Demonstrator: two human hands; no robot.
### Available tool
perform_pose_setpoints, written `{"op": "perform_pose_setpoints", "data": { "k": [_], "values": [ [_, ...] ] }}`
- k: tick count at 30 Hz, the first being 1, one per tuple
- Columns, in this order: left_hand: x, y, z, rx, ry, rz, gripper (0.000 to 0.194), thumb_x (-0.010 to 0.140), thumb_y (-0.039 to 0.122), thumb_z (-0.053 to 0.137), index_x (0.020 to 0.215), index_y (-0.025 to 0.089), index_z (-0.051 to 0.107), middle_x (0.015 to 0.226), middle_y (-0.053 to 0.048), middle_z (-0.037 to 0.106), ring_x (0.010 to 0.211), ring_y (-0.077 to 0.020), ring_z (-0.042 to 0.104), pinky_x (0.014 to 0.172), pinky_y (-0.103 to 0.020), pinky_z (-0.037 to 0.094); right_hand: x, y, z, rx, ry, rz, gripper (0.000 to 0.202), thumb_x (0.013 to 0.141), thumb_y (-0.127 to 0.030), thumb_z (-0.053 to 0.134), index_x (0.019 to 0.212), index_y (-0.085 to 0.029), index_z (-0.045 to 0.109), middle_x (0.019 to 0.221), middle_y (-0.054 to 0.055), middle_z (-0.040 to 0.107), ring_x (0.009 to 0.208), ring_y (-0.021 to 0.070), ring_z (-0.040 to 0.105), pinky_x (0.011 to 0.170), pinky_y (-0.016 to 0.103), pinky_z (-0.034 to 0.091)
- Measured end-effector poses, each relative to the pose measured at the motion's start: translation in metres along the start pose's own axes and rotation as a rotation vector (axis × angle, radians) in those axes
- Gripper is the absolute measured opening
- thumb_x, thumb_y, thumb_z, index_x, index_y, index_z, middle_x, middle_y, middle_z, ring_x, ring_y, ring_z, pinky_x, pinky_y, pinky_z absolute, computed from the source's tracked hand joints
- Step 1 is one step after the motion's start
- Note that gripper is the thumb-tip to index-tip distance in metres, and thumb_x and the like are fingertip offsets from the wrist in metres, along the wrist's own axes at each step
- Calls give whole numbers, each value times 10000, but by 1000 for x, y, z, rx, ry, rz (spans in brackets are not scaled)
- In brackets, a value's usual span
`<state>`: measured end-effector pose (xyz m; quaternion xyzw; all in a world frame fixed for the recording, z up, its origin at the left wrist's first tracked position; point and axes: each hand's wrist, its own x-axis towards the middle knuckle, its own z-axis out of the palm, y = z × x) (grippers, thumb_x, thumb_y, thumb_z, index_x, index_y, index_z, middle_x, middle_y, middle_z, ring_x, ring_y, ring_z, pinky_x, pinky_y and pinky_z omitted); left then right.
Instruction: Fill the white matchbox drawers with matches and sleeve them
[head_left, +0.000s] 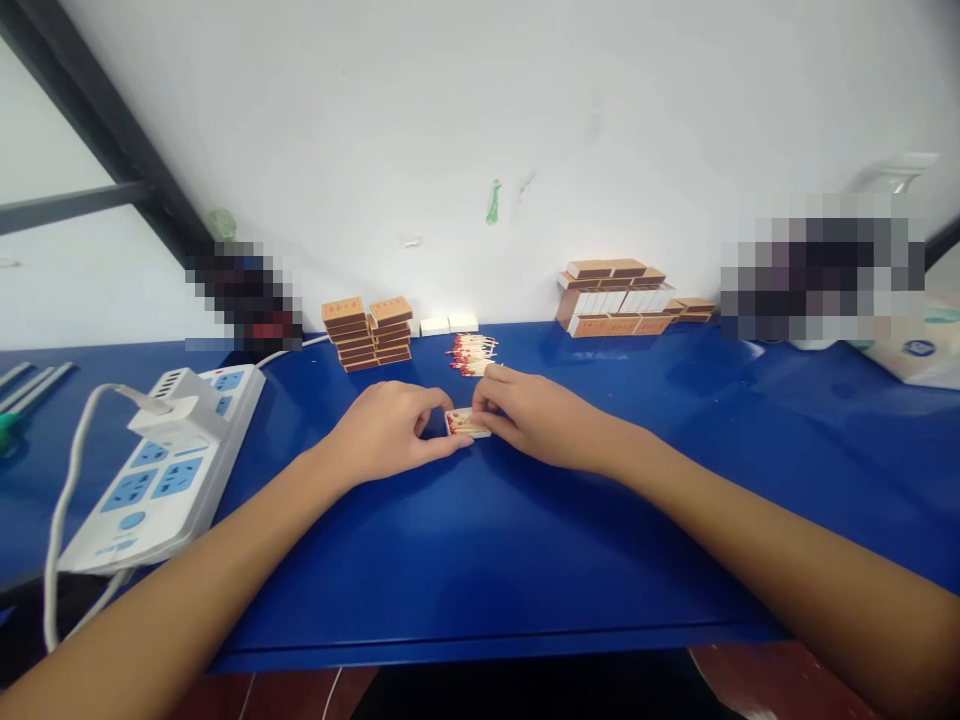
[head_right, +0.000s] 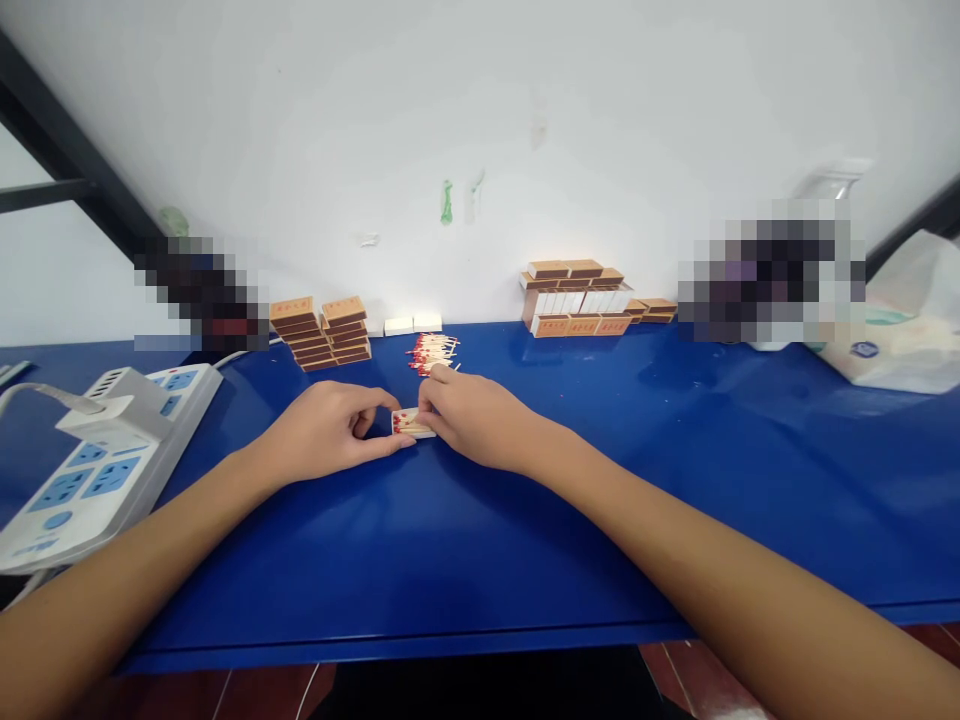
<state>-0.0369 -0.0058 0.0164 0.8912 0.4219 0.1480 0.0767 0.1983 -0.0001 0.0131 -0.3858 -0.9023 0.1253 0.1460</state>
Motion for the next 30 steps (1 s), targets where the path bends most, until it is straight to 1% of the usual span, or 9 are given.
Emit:
{"op": "perform_pose_setpoints", "data": {
  "k": [4, 9, 13, 15, 20, 24, 27, 30],
  "values": [
    [0, 0, 1, -1, -5, 8, 411, 898, 615, 662, 982, 221, 739, 626, 34, 609, 564, -126, 529, 549, -270, 295, 1, 1, 1, -25, 37, -34, 95, 1011, -200, 551, 1074, -175, 618, 1075, 57, 583, 750, 130, 512, 666, 278, 355],
    [1, 2, 1, 11, -1, 27, 416, 907, 611, 647, 933, 206, 740, 623, 24, 610, 548, -124, 513, 544, -276, 282, 3, 2, 2, -67, 44, -10, 74, 1005, -236, 584, 994, -169, 616, 1053, 59, 587, 735, 129, 496, 651, 279, 334],
    [1, 2, 1, 1, 3, 25, 412, 898, 610, 660, 965, 214, 748, 603, 30, 596, 546, -127, 516, 542, -271, 281, 2, 2, 0, -71, 37, 52, 107, 1010, -268, 594, 964, -172, 607, 1040, 59, 604, 751, 140, 512, 649, 285, 337],
    [1, 1, 1, -5, 2, 22, 404, 892, 606, 670, 985, 221, 752, 604, 31, 595, 546, -126, 517, 537, -268, 279, 2, 3, -1, -49, 30, 69, 111, 1015, -249, 579, 934, -176, 601, 1021, 57, 612, 778, 149, 530, 660, 285, 348],
    [1, 0, 1, -9, 9, 17, 384, 892, 585, 678, 1016, 230, 756, 611, 33, 598, 548, -125, 521, 531, -267, 272, 4, 9, -3, -13, 29, 63, 116, 1004, -183, 567, 889, -179, 587, 955, 45, 632, 812, 157, 549, 691, 281, 364],
    [1, 0, 0, -7, 4, 6, 380, 885, 579, 690, 1015, 228, 754, 621, 33, 605, 555, -125, 524, 536, -270, 277, 3, 6, -4, 0, 49, 52, 111, 1001, -156, 553, 895, -176, 582, 944, 42, 636, 814, 156, 552, 691, 278, 361],
    [0, 0, 0, 2, 6, 10, 394, 889, 601, 678, 985, 225, 749, 628, 30, 606, 560, -125, 522, 541, -270, 286, 2, 2, -3, 10, 49, 27, 120, 1009, -167, 536, 901, -177, 585, 960, 48, 640, 819, 157, 555, 697, 282, 362],
    [0, 0, 1, 5, 13, 17, 409, 894, 617, 664, 933, 217, 743, 626, 25, 604, 558, -126, 520, 542, -272, 287, 2, 1, 1, 21, 38, 25, 120, 1012, -210, 552, 900, -183, 585, 964, 44, 637, 800, 153, 548, 688, 283, 360]
  ]
}}
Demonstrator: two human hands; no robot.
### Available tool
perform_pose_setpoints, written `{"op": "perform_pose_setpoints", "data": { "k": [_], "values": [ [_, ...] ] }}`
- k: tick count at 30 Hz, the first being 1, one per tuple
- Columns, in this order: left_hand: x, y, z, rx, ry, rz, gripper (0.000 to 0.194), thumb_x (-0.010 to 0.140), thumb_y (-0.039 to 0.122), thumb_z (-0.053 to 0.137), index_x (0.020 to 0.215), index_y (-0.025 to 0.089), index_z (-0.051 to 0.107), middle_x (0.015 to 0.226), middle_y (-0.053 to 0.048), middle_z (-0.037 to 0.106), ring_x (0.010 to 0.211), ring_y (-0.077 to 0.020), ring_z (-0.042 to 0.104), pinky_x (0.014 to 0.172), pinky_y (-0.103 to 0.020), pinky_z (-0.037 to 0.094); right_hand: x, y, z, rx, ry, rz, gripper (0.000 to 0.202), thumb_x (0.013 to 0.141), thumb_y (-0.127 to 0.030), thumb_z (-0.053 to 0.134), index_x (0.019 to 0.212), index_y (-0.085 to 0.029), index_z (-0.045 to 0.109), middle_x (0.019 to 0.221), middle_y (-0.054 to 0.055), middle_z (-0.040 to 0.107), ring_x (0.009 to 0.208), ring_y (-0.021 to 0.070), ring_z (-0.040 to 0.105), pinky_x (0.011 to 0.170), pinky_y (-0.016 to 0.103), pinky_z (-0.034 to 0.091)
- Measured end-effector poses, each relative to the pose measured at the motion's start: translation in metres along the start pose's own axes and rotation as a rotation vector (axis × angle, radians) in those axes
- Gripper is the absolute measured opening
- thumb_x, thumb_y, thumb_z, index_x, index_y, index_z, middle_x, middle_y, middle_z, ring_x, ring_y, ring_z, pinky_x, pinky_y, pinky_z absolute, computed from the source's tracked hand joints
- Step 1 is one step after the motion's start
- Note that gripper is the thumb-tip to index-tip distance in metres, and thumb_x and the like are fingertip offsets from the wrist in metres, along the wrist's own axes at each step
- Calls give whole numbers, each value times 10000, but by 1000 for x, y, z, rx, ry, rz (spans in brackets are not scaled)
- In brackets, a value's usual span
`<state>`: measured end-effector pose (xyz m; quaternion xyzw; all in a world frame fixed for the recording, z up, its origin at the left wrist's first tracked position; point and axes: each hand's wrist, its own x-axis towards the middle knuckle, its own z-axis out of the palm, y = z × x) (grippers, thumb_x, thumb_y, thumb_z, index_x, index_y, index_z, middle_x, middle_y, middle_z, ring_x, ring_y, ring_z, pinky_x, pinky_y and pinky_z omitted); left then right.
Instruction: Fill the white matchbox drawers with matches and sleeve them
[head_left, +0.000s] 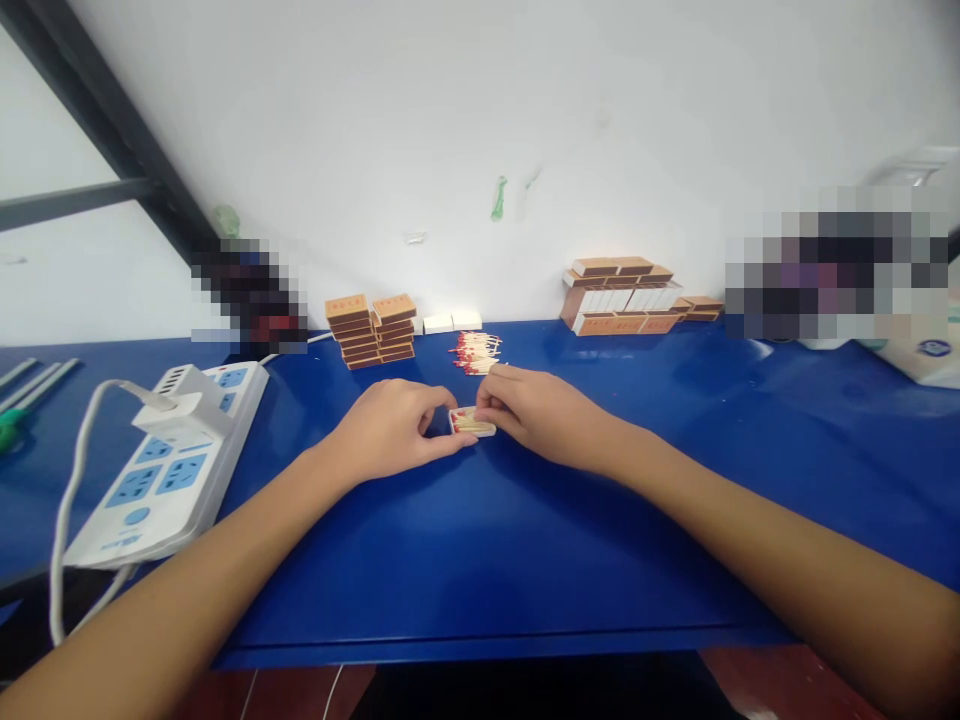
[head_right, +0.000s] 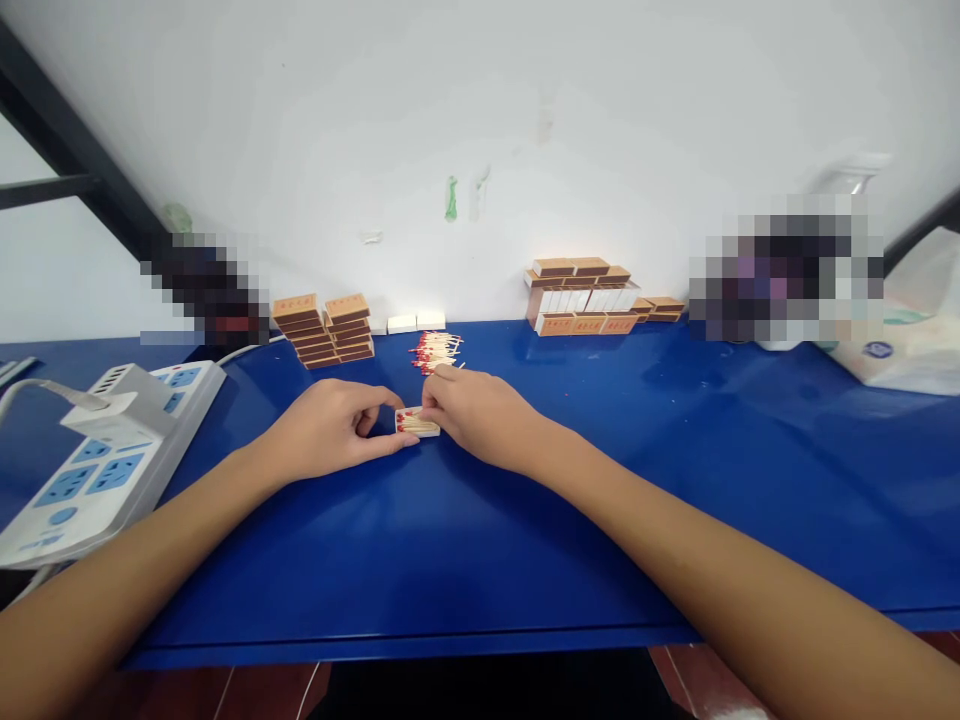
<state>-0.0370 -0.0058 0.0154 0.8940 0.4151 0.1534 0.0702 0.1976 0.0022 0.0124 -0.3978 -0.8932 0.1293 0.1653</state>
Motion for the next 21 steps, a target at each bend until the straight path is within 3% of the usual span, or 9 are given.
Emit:
{"op": "perform_pose_setpoints", "data": {
  "k": [5, 12, 21],
  "values": [
    [0, 1, 0, -1, 1, 3, 402, 896, 612, 665, 962, 225, 747, 632, 25, 609, 555, -127, 519, 538, -274, 281, 0, 5, 4, -8, 94, 8, 74, 975, -255, 629, 967, -189, 595, 988, 47, 635, 802, 155, 547, 682, 279, 369],
    [-1, 1, 0, -4, -7, -12, 402, 886, 602, 682, 1037, 236, 757, 647, 24, 625, 563, -132, 524, 542, -272, 275, 1, 8, -2, -7, 30, 92, 143, 990, -243, 610, 861, -183, 619, 888, 35, 656, 759, 150, 553, 658, 280, 346],
    [0, 1, 0, -7, -10, -9, 413, 893, 618, 668, 983, 224, 751, 635, 30, 614, 565, -129, 523, 550, -277, 291, 2, 7, -1, 55, 119, -18, 166, 999, -286, 606, 876, -182, 648, 866, 26, 640, 755, 142, 542, 671, 270, 356]
  ]
}}
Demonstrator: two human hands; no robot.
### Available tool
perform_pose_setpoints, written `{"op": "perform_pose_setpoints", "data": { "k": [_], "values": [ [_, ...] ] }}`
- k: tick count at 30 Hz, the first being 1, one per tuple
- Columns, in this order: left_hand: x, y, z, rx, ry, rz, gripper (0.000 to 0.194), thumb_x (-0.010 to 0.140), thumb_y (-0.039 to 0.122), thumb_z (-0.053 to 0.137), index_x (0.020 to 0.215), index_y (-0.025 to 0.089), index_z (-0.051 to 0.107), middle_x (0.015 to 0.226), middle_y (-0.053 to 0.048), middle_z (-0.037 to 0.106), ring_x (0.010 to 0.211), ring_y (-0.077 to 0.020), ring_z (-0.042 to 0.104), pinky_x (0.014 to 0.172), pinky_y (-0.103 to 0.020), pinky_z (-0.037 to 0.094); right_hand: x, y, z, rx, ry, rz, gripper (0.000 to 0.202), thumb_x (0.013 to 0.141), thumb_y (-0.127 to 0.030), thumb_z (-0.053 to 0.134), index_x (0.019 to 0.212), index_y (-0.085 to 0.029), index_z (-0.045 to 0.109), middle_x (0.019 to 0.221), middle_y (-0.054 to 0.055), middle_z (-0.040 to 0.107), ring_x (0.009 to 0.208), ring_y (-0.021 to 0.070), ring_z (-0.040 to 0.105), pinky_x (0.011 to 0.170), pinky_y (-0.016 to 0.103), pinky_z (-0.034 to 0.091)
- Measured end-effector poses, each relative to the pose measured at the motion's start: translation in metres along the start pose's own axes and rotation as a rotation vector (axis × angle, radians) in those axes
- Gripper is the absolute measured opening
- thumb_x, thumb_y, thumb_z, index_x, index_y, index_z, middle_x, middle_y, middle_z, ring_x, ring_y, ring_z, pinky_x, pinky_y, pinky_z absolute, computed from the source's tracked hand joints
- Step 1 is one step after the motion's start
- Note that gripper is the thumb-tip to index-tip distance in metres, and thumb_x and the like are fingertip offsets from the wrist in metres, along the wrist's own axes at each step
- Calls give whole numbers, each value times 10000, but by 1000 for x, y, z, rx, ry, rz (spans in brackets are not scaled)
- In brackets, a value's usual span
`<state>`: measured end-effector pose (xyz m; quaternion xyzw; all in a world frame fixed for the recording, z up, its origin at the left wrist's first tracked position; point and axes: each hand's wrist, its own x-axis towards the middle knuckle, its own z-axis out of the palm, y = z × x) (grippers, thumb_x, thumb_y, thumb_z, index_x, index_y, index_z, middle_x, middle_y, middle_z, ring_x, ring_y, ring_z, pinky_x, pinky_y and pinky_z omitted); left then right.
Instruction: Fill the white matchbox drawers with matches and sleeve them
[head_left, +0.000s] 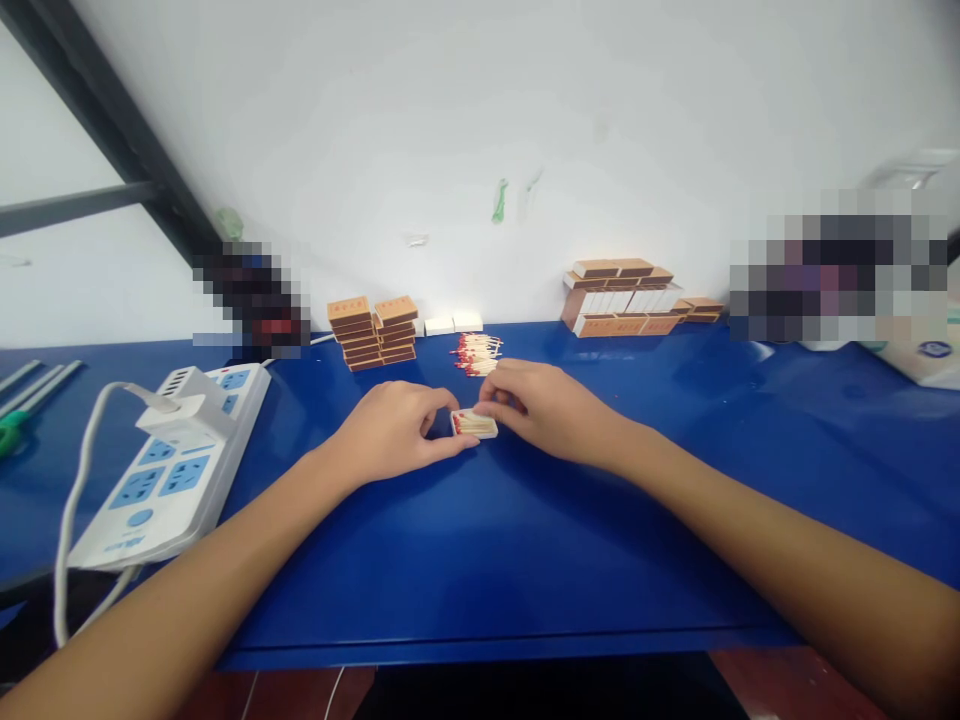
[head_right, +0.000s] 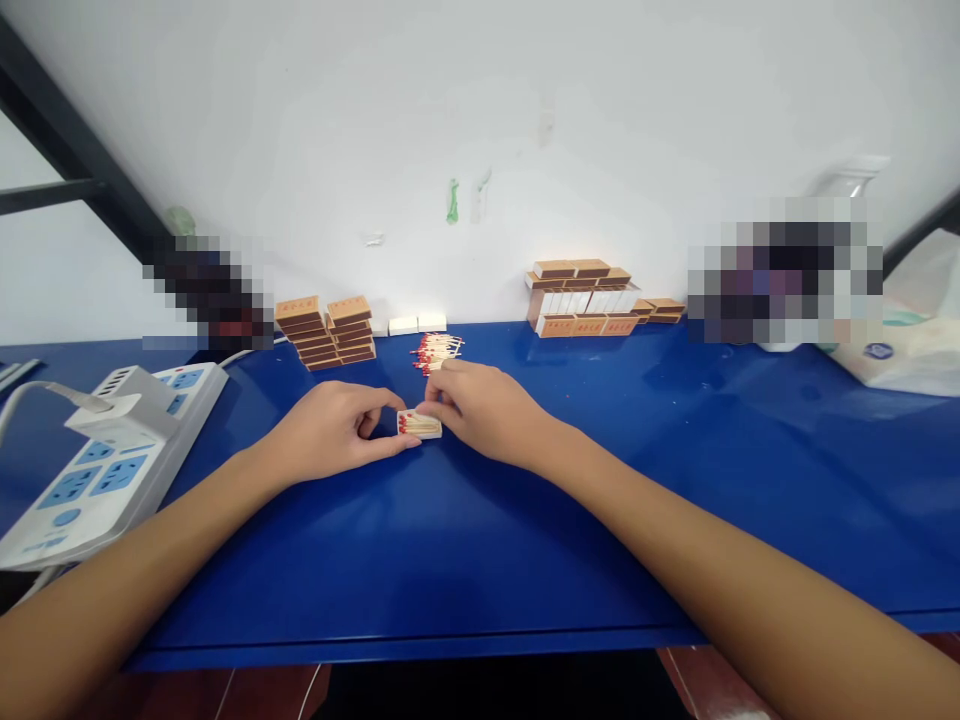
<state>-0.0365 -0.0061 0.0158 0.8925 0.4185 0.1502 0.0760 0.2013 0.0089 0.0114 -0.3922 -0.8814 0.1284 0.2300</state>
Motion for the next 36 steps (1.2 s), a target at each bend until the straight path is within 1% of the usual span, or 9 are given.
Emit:
{"op": "perform_pose_setpoints", "data": {
  "k": [4, 5, 7, 9, 11, 14, 20, 28, 36],
  "values": [
    [0, 1, 0, 4, 4, -17, 417, 880, 612, 686, 1018, 225, 751, 644, 29, 623, 577, -132, 539, 562, -275, 306, 6, 31, -2, -93, 164, 113, 165, 1008, -279, 561, 914, -175, 648, 843, 38, 636, 732, 159, 534, 674, 286, 360],
    [0, 1, -1, 3, 3, -21, 417, 879, 610, 688, 1019, 222, 752, 647, 28, 626, 579, -132, 542, 563, -274, 308, 8, 40, -2, -115, 172, 133, 134, 992, -260, 573, 929, -176, 655, 863, 45, 640, 749, 168, 547, 686, 291, 371],
    [0, 1, -1, 2, 0, -23, 419, 880, 607, 688, 1025, 219, 752, 652, 27, 630, 584, -132, 547, 565, -272, 311, 10, 58, -2, -122, 130, 108, 98, 965, -220, 589, 1006, -188, 672, 942, 58, 641, 802, 182, 579, 739, 301, 412],
    [0, 0, -1, 4, 2, -18, 422, 882, 607, 685, 1033, 219, 752, 652, 27, 630, 587, -133, 552, 566, -272, 312, 12, 69, 0, -112, 67, 60, 138, 964, -207, 577, 1062, -198, 675, 1001, 67, 620, 835, 189, 596, 792, 315, 444],
    [0, 0, -1, 10, 10, -10, 427, 885, 610, 680, 1033, 216, 751, 645, 27, 627, 587, -135, 553, 567, -273, 309, 13, 73, 1, -125, 29, 51, 125, 976, -220, 563, 1036, -196, 670, 1017, 75, 595, 853, 197, 597, 812, 327, 457],
    [0, 0, -1, 15, 14, -13, 414, 886, 603, 682, 1029, 221, 749, 640, 30, 623, 586, -135, 553, 564, -272, 304, 15, 71, 2, -170, -12, 85, 97, 983, -229, 559, 956, -191, 644, 1013, 79, 581, 875, 210, 590, 802, 329, 452],
    [-1, -2, 1, 8, 13, -4, 412, 885, 608, 682, 1023, 224, 743, 660, 31, 637, 598, -137, 558, 573, -271, 309, 15, 59, 7, -220, -65, 92, 140, 1028, -243, 495, 967, -178, 603, 1020, 82, 573, 842, 200, 575, 794, 330, 446],
    [0, -3, 2, 17, 18, 7, 391, 884, 594, 693, 1010, 227, 740, 656, 26, 641, 588, -143, 552, 571, -271, 297, 22, 40, 23, -279, 80, 64, 63, 1000, -217, 564, 1045, -177, 583, 1092, 92, 596, 933, 213, 586, 781, 320, 436],
    [0, -3, 2, 21, 21, 21, 408, 892, 605, 677, 983, 213, 740, 660, 22, 635, 584, -137, 553, 566, -273, 304, 26, 42, 21, -307, 9, 91, 112, 1037, -257, 547, 987, -174, 604, 1064, 90, 603, 896, 200, 582, 778, 312, 427]
  ]
}}
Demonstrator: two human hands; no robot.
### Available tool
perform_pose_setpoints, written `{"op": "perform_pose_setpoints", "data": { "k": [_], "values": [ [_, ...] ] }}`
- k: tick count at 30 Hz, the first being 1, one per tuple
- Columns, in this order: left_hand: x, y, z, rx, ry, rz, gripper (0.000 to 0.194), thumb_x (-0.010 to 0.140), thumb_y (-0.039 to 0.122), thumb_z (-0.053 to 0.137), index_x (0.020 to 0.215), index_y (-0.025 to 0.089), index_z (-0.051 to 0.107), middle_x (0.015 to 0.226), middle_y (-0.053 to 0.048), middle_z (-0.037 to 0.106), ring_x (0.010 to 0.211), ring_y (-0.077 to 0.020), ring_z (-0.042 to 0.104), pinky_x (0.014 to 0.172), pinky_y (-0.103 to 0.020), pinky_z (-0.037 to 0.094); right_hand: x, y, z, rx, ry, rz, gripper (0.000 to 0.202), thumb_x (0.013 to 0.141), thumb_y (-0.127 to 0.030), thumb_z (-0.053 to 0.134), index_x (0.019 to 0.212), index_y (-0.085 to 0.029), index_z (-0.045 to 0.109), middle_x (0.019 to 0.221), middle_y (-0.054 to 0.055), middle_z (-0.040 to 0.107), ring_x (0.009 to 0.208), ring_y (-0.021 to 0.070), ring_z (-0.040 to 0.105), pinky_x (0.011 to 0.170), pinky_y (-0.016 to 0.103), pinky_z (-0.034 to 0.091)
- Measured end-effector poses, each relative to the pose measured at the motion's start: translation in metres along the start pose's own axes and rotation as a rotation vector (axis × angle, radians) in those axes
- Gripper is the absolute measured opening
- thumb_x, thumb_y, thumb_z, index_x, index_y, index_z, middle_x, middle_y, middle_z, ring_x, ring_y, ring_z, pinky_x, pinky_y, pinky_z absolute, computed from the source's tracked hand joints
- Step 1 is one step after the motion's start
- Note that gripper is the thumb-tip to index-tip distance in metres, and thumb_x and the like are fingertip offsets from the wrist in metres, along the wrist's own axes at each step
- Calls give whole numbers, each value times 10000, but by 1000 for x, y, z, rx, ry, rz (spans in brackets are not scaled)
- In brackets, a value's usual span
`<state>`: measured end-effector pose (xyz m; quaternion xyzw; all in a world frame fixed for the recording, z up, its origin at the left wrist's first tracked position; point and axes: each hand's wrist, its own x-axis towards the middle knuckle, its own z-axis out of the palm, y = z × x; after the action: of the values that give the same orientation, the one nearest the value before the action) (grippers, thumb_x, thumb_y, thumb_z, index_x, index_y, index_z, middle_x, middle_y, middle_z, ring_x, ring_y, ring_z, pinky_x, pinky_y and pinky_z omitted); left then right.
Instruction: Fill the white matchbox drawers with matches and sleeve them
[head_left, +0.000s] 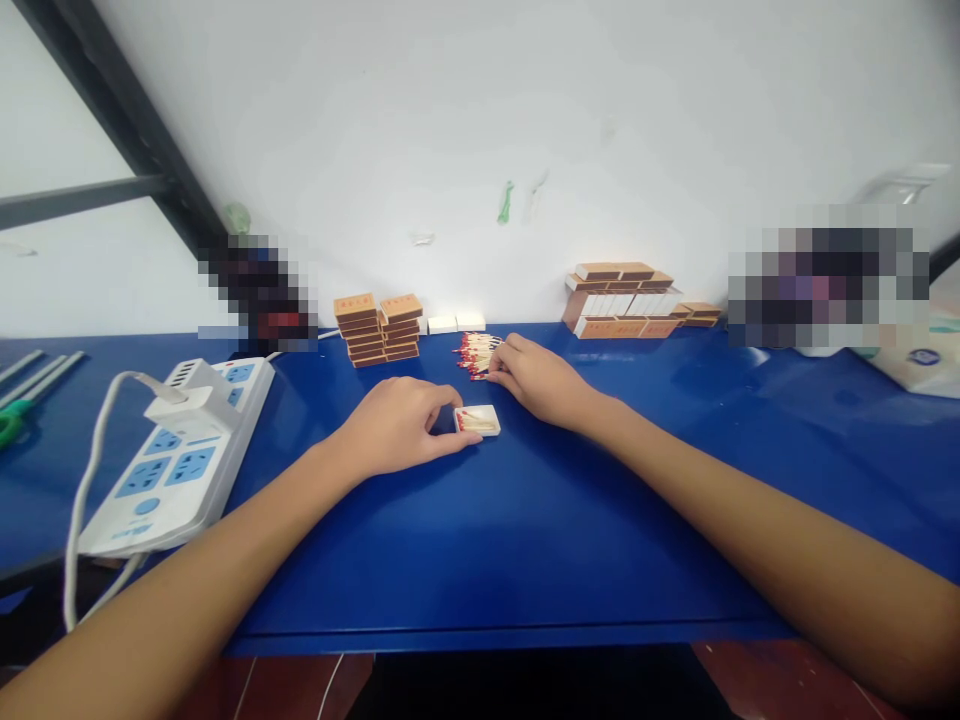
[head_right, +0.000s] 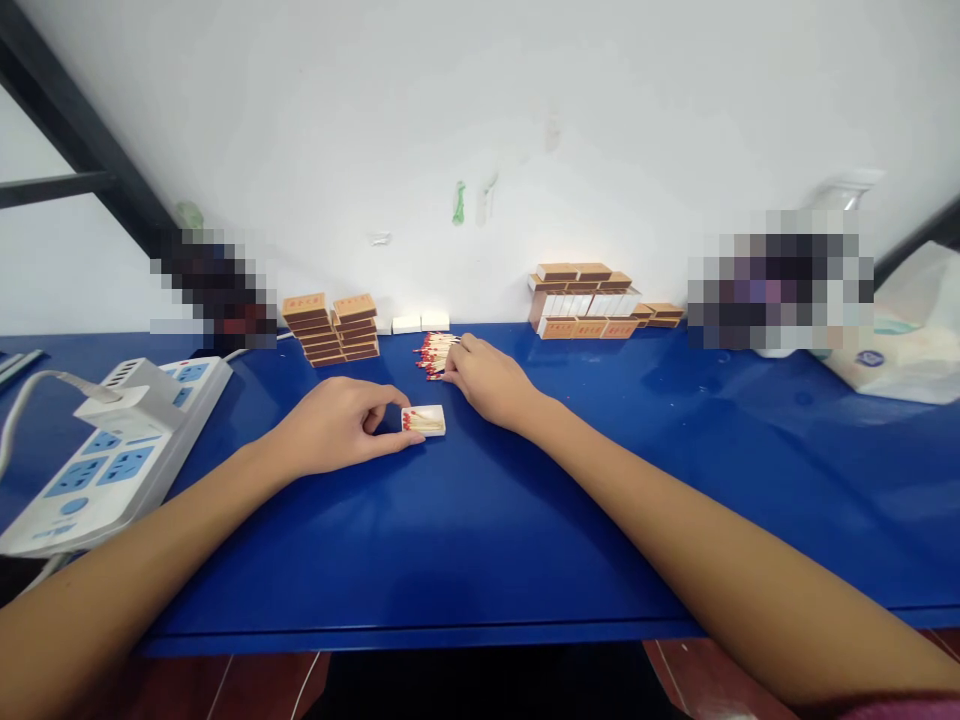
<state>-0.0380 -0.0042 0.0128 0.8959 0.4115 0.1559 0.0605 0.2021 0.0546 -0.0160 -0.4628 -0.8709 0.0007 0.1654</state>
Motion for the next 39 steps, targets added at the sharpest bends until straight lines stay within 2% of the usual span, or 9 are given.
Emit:
{"op": "perform_pose_setpoints", "data": {
  "k": [8, 13, 18, 23, 27, 33, 39],
  "values": [
    [0, 0, -2, -9, 0, -26, 391, 882, 597, 688, 981, 223, 745, 642, 23, 627, 586, -142, 557, 555, -271, 297, -1, 0, -3, -65, -73, -9, 153, 1057, -264, 501, 1006, -152, 592, 1089, 121, 599, 916, 222, 599, 821, 335, 451],
    [1, 0, -1, 9, 8, -35, 396, 882, 595, 687, 977, 216, 746, 640, 21, 629, 577, -139, 551, 559, -274, 288, -9, -6, -21, -38, -41, -43, 160, 1060, -265, 479, 999, -158, 580, 1070, 114, 598, 867, 212, 592, 795, 338, 457],
    [2, -1, 0, 7, 17, -35, 407, 889, 607, 671, 954, 212, 746, 632, 24, 621, 565, -133, 539, 555, -278, 285, -25, -28, -35, -55, -45, -146, 143, 1056, -238, 476, 1000, -160, 581, 1065, 114, 608, 852, 203, 590, 710, 314, 437],
    [2, 1, -2, -1, -7, -34, 377, 895, 575, 669, 883, 201, 716, 624, 23, 614, 551, -129, 522, 547, -277, 277, -30, -50, -22, -118, -98, -246, 179, 1064, -193, 441, 995, -154, 601, 1067, 128, 626, 895, 208, 605, 693, 303, 420],
    [2, 2, -3, -12, -14, -32, 380, 895, 581, 672, 902, 204, 721, 628, 22, 617, 552, -129, 524, 547, -273, 283, -29, -46, -24, -17, -98, -204, 161, 1070, -257, 476, 1049, -147, 591, 1089, 119, 630, 895, 204, 601, 709, 309, 419],
    [1, 2, -3, 1, 0, -18, 415, 892, 613, 667, 916, 205, 738, 624, 24, 612, 544, -126, 516, 537, -277, 273, -32, -30, -36, 281, -180, -143, 103, 1027, -245, 555, 951, -193, 600, 1012, 48, 619, 853, 163, 569, 729, 283, 411],
    [2, 3, -3, 0, -8, -27, 400, 892, 602, 671, 908, 207, 731, 616, 29, 603, 552, -128, 519, 543, -277, 282, -32, -36, -31, 291, -168, -146, 111, 1024, -251, 546, 947, -189, 596, 1006, 51, 619, 821, 158, 545, 719, 287, 393]
  ]
}}
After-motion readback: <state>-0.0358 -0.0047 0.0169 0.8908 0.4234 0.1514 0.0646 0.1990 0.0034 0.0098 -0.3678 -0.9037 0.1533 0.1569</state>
